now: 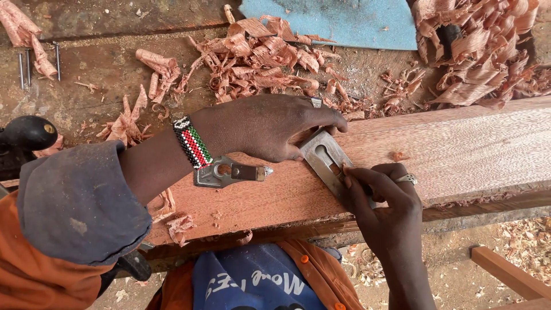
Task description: Assembling or adjusting the blade and chip breaker components of a manual hand plane on a workbench.
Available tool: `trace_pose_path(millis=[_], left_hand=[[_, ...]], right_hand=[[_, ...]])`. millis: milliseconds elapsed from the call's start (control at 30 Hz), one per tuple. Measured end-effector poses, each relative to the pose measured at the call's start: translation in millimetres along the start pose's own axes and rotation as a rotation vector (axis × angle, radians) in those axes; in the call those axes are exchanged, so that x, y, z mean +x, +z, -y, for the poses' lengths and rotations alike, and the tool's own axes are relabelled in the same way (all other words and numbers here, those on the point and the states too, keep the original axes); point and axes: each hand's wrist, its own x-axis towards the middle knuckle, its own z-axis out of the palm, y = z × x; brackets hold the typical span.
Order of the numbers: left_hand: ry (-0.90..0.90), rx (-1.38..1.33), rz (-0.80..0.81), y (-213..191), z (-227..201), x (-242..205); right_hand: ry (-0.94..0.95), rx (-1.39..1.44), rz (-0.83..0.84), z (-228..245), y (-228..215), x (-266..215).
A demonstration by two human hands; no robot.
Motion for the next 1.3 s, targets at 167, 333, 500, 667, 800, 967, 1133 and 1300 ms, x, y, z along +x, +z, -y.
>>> trace_pose_path(millis=[167,333,500,667,800,967,1133,1300], left_hand=[[-0.005,-0.027,-0.005,3.8,2.3,0.0],[-0.015,-0.014,0.003,1.9,0.9,1.9],[-0.068,0.002,0.036,1.3,-1.0,1.8],[-0.056,0.003,0.027,1.1,-0.4,0.8],[-0.057,0.001,0.035,1.9,1.8,1.6],[0.121,-0.01,-0.063,3.2,6.7,3.6],[0.075,0.039,-0.017,-0.1,1.6,2.8],[0.084,0.069,-0.037,0.5,-2.3,0.2]], right_hand=[[0.018,-0.019,-0.002,-3.1,-0.5,-1.0],[0.03,0.019,0.001,-6.0,0.0,-2.0],[0.008,-0.006,0.0,-3.7,-2.3,-1.6],[0.056,-0.056,0.069,5.0,-2.6,2.2],[0.07,-0.114,0.084,5.8,-1.1,4.1],[-0.072,-0.234,0.061,4.1,3.0,8.7],[-0.145,-0.365,0.079,2.4,4.1,17.3],[-0.171,-0.441,0.113,-0.2,2.4,21.2]])
